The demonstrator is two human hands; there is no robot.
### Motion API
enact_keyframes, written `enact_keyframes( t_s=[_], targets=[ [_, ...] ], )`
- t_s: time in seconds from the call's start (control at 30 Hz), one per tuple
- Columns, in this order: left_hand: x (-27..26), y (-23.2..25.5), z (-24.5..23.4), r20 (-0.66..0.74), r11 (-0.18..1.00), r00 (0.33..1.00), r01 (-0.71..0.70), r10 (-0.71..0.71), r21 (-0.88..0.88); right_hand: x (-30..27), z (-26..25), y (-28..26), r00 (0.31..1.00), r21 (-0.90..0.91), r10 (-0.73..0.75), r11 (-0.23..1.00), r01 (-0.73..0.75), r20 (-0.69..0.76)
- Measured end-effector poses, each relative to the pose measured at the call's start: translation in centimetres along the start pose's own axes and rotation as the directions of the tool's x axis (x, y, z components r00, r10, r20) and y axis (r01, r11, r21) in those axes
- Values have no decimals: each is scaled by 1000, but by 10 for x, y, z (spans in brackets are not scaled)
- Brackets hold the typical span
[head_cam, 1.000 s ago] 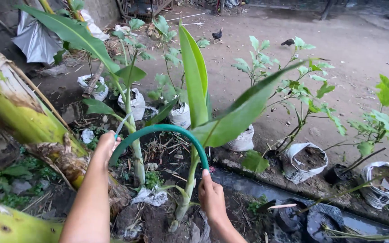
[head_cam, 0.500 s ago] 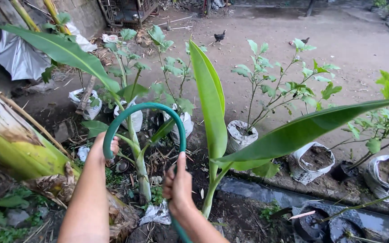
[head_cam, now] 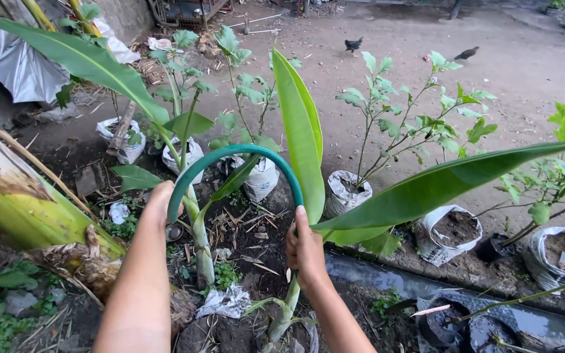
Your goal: Watering a variety of potted plants and a banana tree using a garden hose.
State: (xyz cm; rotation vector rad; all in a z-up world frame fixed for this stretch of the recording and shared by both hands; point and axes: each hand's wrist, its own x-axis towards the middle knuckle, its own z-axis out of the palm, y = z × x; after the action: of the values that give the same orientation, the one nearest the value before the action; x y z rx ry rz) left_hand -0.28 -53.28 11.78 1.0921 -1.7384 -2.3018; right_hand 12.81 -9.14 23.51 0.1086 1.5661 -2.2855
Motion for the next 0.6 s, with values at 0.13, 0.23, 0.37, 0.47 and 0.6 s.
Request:
enact_keyframes(
  t_s=[0.13,0.23,0.37,0.47,0.6],
  targets=[
    [10,12,3,-55,1000,998,-31,30,-5,1,-4,-1,1000,-16,17,1000,-17,-14],
    [33,14,-10,-124,986,984,-109,124,126,1,-7,4,1000,-11,5,1000,-5,-6],
    [17,18,-10,-86,987,986,-133,141,95,-5,-11,3,1000,-12,11,1000,-11,-11],
    [-9,28,-2,-49,992,992,-113,116,64,-8,-11,0,1000,-34,-2,999,1,-20],
    [-31,37,10,-28,988,989,-142,144,58,-9,-13,0,1000,-58,-15,998,14,-21]
  ],
)
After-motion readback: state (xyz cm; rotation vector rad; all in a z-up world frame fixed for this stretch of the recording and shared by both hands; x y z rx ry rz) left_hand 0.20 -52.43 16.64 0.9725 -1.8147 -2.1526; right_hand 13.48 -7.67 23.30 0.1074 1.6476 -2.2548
